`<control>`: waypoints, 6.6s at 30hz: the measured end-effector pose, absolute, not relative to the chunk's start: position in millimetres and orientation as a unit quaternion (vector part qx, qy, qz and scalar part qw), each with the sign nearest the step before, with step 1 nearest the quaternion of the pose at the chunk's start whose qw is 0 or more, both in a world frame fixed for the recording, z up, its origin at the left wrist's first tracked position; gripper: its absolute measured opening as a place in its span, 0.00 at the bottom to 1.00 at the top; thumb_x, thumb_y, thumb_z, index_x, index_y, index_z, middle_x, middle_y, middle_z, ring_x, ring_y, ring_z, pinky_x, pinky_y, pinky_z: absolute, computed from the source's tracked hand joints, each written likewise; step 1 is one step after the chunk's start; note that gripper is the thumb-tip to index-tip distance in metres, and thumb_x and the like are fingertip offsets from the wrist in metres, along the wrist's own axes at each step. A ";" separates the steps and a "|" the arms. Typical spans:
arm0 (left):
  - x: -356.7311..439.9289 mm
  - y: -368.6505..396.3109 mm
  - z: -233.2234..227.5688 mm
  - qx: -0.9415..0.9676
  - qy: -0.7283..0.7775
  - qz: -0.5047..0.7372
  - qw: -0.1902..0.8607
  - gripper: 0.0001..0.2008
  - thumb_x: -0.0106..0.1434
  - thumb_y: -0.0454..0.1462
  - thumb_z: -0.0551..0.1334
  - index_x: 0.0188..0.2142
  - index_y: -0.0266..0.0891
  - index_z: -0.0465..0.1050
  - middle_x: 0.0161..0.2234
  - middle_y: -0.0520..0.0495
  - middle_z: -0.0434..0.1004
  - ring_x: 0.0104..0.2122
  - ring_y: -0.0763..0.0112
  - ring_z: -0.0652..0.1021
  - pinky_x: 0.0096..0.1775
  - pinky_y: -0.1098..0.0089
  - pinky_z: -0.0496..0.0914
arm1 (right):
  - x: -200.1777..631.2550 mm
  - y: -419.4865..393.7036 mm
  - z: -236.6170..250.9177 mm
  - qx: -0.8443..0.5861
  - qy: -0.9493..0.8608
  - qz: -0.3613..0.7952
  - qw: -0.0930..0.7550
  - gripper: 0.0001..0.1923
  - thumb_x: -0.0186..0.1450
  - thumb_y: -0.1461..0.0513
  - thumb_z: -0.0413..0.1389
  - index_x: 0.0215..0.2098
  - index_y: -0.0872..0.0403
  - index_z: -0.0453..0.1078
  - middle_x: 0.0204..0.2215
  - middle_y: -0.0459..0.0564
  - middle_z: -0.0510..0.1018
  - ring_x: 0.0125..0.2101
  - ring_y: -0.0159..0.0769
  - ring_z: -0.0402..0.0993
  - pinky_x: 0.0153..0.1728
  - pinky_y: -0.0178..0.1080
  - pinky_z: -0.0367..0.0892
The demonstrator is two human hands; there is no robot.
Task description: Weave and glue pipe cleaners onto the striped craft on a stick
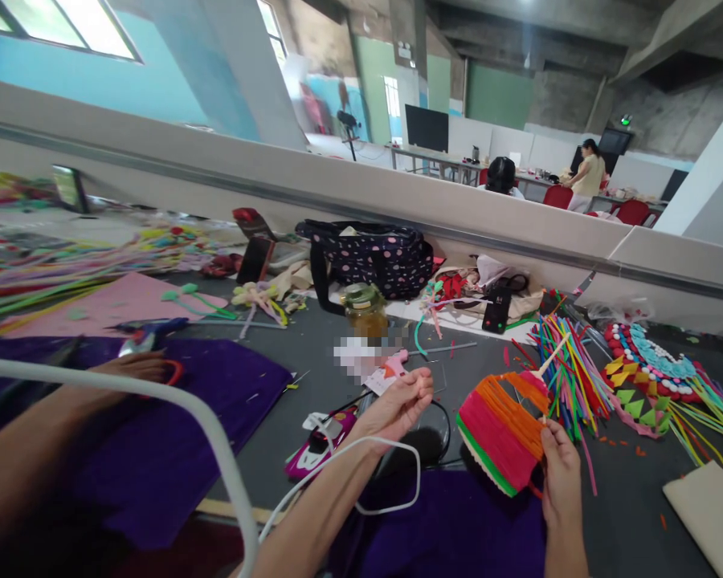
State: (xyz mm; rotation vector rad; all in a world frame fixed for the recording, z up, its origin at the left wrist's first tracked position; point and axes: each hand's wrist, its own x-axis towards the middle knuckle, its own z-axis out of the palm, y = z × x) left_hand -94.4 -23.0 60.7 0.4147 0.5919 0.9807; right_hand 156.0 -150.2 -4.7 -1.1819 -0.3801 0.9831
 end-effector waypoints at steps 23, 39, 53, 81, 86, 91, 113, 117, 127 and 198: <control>-39.6 17.6 9.6 0.223 0.237 0.480 0.815 0.16 0.46 0.35 0.72 0.34 0.35 0.72 0.21 0.59 0.65 0.20 0.84 0.67 0.24 0.82 0.63 | 151.0 -97.9 30.8 -0.491 -0.257 0.467 0.689 0.19 0.49 0.54 0.69 0.35 0.55 0.76 0.26 0.45 0.79 0.24 0.33 0.71 0.27 0.33 0.64; -60.7 19.0 9.8 0.102 0.151 0.489 0.853 0.12 0.51 0.25 0.68 0.37 0.31 0.73 0.26 0.55 0.65 0.23 0.84 0.70 0.30 0.81 0.73 | 145.3 -78.5 -3.2 -0.454 -0.202 0.516 0.698 0.16 0.52 0.55 0.68 0.37 0.52 0.76 0.35 0.49 0.81 0.36 0.42 0.78 0.39 0.41 0.69; -58.8 18.1 3.7 0.172 0.211 0.507 0.818 0.13 0.50 0.35 0.72 0.35 0.34 0.75 0.27 0.52 0.72 0.27 0.78 0.73 0.36 0.72 0.74 | 152.6 -84.5 -11.5 -0.513 -0.297 0.508 0.625 0.14 0.55 0.53 0.65 0.36 0.51 0.76 0.35 0.48 0.80 0.37 0.42 0.75 0.39 0.40 0.66; -46.6 -2.1 3.7 0.156 0.123 0.338 0.920 0.20 0.61 0.37 0.63 0.53 0.35 0.69 0.43 0.42 0.77 0.42 0.68 0.78 0.48 0.69 0.68 | 56.9 -57.1 35.9 -0.564 -0.696 -0.078 0.437 0.09 0.69 0.64 0.51 0.43 0.53 0.72 0.35 0.50 0.79 0.36 0.38 0.72 0.38 0.42 0.62; -48.9 -5.6 8.4 0.178 0.120 0.344 0.914 0.25 0.57 0.33 0.66 0.55 0.37 0.68 0.46 0.42 0.76 0.47 0.65 0.76 0.52 0.68 0.64 | 57.4 -52.9 36.5 -0.557 -0.695 -0.086 0.446 0.10 0.69 0.66 0.48 0.36 0.53 0.71 0.30 0.49 0.78 0.32 0.36 0.70 0.36 0.41 0.61; -49.0 -7.0 11.0 0.166 0.129 0.354 0.911 0.25 0.55 0.34 0.68 0.53 0.38 0.71 0.42 0.44 0.77 0.42 0.68 0.77 0.46 0.71 0.68 | 60.0 -48.0 42.4 -0.572 -0.714 -0.047 0.401 0.11 0.68 0.63 0.47 0.30 0.50 0.69 0.27 0.48 0.74 0.30 0.37 0.68 0.35 0.41 0.60; -49.1 4.9 4.5 0.122 0.141 0.440 0.878 0.16 0.56 0.31 0.68 0.44 0.34 0.71 0.19 0.60 0.58 0.18 0.83 0.59 0.25 0.78 0.63 | 187.7 32.2 17.1 -0.839 -0.530 -0.081 0.086 0.14 0.68 0.58 0.48 0.40 0.58 0.72 0.40 0.63 0.77 0.46 0.48 0.71 0.43 0.42 0.60; -49.9 6.2 3.8 0.143 0.174 0.458 0.860 0.23 0.51 0.29 0.70 0.47 0.36 0.70 0.26 0.55 0.68 0.22 0.81 0.67 0.27 0.78 0.66 | 186.1 60.6 12.6 -0.854 -0.506 -0.046 0.113 0.18 0.69 0.65 0.45 0.56 0.58 0.61 0.42 0.60 0.77 0.43 0.44 0.74 0.41 0.39 0.62; -52.4 5.0 2.7 0.119 0.190 0.430 0.874 0.21 0.52 0.31 0.70 0.47 0.35 0.71 0.30 0.51 0.70 0.24 0.80 0.68 0.26 0.76 0.67 | 130.7 159.4 -10.6 -0.870 -0.443 0.031 0.214 0.61 0.57 0.41 0.56 0.67 0.68 0.26 0.54 0.74 0.65 0.54 0.57 0.64 0.49 0.49 0.60; -50.9 24.0 5.1 0.301 0.346 0.478 0.749 0.24 0.38 0.33 0.74 0.37 0.36 0.74 0.22 0.55 0.75 0.21 0.79 0.70 0.24 0.79 0.67 | 89.1 -86.4 28.2 -0.725 -0.609 -0.033 0.320 0.17 0.67 0.65 0.46 0.52 0.52 0.67 0.44 0.52 0.77 0.44 0.37 0.74 0.45 0.38 0.68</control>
